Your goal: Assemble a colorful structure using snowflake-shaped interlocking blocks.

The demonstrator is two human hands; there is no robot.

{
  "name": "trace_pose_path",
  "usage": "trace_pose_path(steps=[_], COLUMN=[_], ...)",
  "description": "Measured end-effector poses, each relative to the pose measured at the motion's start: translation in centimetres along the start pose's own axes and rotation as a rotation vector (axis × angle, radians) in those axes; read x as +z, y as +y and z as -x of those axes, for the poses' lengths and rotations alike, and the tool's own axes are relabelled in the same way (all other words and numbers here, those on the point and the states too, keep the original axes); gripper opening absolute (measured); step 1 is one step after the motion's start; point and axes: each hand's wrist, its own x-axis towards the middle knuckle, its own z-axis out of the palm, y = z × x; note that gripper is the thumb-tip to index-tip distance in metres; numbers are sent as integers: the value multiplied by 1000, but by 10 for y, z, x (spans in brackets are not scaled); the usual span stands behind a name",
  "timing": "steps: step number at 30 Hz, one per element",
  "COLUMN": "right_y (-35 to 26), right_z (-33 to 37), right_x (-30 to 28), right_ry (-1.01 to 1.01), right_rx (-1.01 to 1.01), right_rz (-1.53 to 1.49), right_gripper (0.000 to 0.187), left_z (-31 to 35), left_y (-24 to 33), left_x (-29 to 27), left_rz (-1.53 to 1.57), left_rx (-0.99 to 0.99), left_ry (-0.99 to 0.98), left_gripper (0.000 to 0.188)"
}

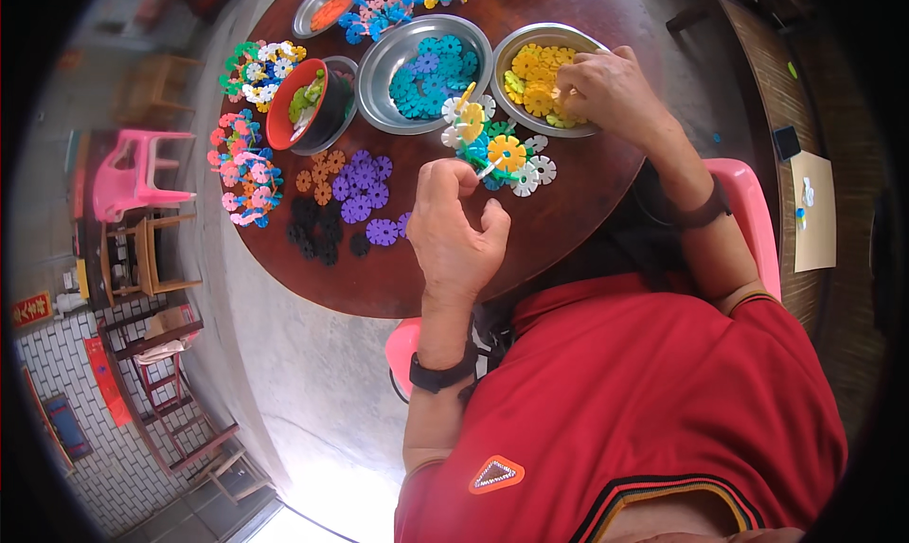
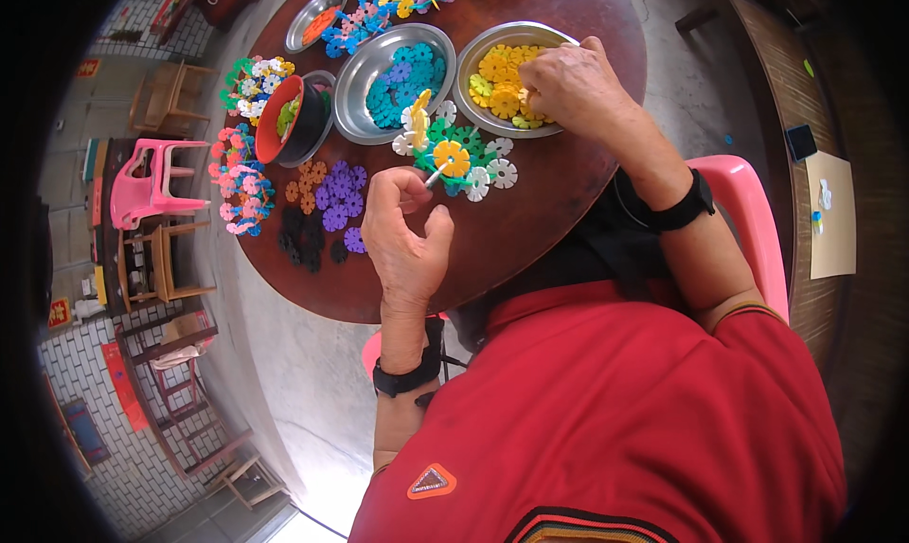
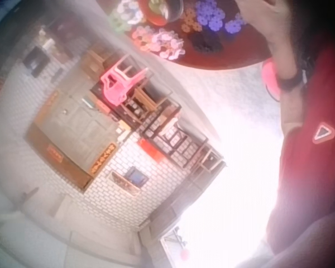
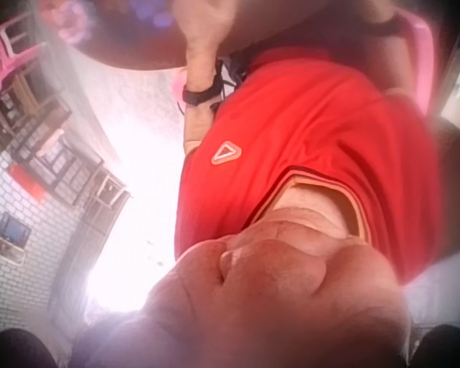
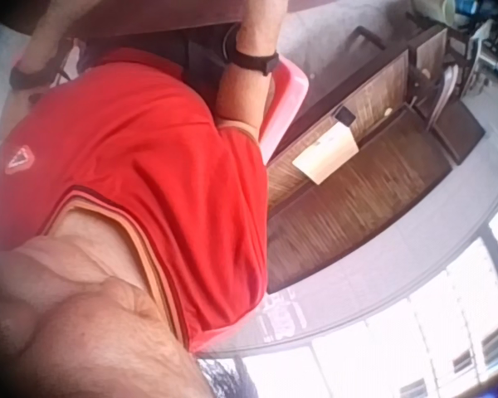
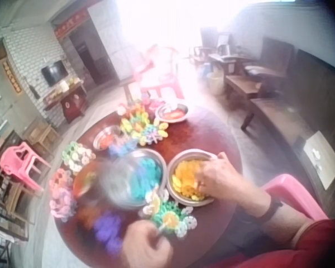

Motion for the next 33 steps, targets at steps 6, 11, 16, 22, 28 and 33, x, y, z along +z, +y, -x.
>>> trace_pose_path(steps=[6,11,16,22,28,33], right_y=[1,2,-12,-33,-42,-46], right_z=[-3,-9,-8,-2,-1,1], right_x=[3,1,-13,-17,-24,-23], right_ry=[-7,328,251,96,27,-43], right_rx=[-14,-91,-104,-110,-58,-74], right_rz=[29,32,-320,-549,-766,-798], right_gripper=[8,9,8,9,6,7], left_z=[-3,0,0,2,3,3], left_y=[10,7,7,12,11,9], left_x=[3,8,9,12,14,14], left_rz=[-84,-173,-186,-208,-378,-368], left_rx=[91,74,164,419,198,178], left_ry=[-19,34,141,25,-59,39], left_gripper=[51,61,55,32,24,19])
